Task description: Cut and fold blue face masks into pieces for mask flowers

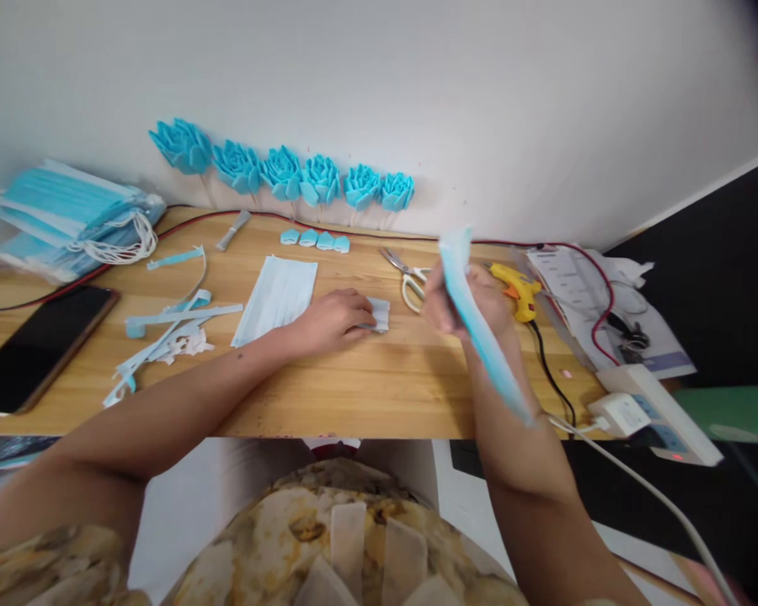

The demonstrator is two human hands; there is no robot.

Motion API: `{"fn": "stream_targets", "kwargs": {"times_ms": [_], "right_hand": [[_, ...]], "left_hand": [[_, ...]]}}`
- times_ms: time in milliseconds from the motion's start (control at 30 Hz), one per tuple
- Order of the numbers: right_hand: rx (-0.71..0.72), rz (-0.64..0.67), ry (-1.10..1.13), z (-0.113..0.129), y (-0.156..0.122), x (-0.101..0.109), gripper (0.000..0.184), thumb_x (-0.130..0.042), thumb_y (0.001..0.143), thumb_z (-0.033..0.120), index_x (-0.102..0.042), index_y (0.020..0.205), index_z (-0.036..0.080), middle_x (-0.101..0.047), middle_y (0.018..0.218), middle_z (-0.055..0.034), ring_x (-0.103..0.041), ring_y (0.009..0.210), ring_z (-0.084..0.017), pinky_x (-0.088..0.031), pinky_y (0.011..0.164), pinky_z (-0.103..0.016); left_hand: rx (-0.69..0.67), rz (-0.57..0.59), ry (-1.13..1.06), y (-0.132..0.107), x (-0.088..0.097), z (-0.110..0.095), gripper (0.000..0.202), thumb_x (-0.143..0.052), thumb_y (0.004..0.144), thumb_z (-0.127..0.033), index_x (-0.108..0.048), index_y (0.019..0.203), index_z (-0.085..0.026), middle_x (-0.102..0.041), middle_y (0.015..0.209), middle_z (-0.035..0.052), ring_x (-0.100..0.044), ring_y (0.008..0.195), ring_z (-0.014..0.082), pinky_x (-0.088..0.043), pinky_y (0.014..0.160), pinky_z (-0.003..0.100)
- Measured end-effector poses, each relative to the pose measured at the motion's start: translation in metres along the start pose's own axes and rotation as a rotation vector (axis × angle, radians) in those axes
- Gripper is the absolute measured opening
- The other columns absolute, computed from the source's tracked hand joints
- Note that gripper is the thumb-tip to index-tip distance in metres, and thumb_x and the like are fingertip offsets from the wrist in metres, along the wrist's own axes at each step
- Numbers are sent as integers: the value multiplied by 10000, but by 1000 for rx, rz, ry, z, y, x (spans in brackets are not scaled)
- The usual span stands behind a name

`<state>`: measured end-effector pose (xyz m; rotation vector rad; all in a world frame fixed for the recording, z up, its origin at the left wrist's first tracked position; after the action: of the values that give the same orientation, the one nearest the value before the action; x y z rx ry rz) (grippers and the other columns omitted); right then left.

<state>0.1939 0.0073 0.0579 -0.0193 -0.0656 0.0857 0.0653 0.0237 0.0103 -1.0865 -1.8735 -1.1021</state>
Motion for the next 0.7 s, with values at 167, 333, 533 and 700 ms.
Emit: {"fn": "stream_targets", "kwargs": {"times_ms": [167, 333, 533, 700], "right_hand": [[8, -53, -406, -5, 10, 0, 553, -737, 750, 666, -518, 555, 196, -494, 542, 9, -440, 541, -111, -301, 501, -262], [58, -156, 68, 6, -5, 11, 561, -661, 747, 786, -590, 710, 230, -546, 546, 1, -507, 503, -157, -396, 495, -303], [81, -57, -379, -1, 11, -5, 629, -745, 710, 728, -442, 516, 212, -411, 507, 31, -372, 502, -94, -294, 486, -268], [84, -172, 48, -1, 2, 12, 577, -667, 731, 802, -544, 612, 251, -461, 487, 27, -435, 457, -132, -355, 443, -285]], "left_hand": [[11, -113, -66, -1, 9, 2, 262, -597, 963, -222, -753, 1173, -197, -728, 1279, 128, -643, 1240, 320, -509, 1058, 490], [-16, -19, -69, -1, 1, 1, 220, -582, 979, -221, -788, 1046, -185, -764, 1124, 126, -695, 1087, 289, -538, 991, 457], [14, -118, -114, -1, 5, 7, 248, -597, 971, -236, -763, 1153, -209, -745, 1234, 119, -658, 1198, 312, -506, 1059, 499], [-20, -29, -102, 0, -1, 3, 224, -580, 983, -237, -788, 1049, -188, -765, 1127, 127, -687, 1096, 290, -523, 1002, 449]]}}
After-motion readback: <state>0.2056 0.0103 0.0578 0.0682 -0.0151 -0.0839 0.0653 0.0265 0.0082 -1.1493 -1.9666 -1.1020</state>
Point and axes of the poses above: each hand's wrist, its own y-axis towards the middle knuckle, its own x-axis out of the back of the hand, z = x × y, the point moved 9 cm from there along y, towards the middle knuckle
